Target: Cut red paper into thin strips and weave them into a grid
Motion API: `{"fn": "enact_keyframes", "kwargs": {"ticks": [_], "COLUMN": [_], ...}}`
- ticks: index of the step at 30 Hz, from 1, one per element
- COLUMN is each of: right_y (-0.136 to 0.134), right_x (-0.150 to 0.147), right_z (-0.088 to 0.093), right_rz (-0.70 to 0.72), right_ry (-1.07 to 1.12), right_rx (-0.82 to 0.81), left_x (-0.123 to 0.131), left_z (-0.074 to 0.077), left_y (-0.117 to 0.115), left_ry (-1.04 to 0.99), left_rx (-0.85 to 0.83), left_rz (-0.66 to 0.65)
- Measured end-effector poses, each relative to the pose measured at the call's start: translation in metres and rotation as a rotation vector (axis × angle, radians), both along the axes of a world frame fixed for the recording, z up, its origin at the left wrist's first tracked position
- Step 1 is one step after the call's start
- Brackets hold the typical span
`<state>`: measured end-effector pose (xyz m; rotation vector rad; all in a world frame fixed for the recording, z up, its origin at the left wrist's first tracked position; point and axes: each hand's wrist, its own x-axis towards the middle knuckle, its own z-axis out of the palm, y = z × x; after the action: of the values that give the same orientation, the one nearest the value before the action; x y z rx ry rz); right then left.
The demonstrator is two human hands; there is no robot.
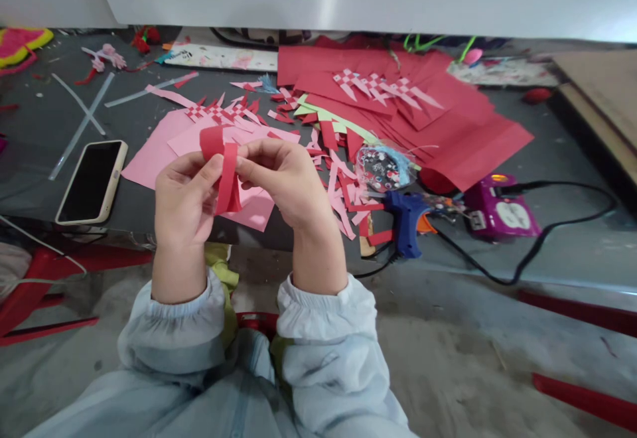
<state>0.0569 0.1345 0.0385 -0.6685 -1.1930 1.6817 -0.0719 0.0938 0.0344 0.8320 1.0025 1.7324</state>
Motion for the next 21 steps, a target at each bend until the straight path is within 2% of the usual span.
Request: {"fn": "enact_keyframes", "kwargs": {"ticks": [3, 11, 18, 21], "right_y": [-0.0003, -0.0032, -0.0024, -0.001], "right_x": [-0.0006, -0.0078, -0.0033, -0.0023], "right_z": [-0.0013, 0.0031, 0.0038, 0.0008], "right_rz": [-0.008, -0.095, -0.042, -0.047], "right_ry": [-0.019, 0.005, -0.021, -0.01], "right_rx": [0.025, 0.059, -0.024, -0.006], "left_x": [-0.001, 0.0054, 0.0043, 0.0022], "left_z": [-0.0006, -0.0035, -0.0038, -0.0038], "left_y": [0.0, 0.001, 0.0024, 0.0018], "left_ry": [0.021, -0.028, -0.028, -0.017], "left_rx": [-0.004, 0.035, 0.023, 0.008], "left_rz": [-0.016, 0.057, 0.092, 0.05]}}
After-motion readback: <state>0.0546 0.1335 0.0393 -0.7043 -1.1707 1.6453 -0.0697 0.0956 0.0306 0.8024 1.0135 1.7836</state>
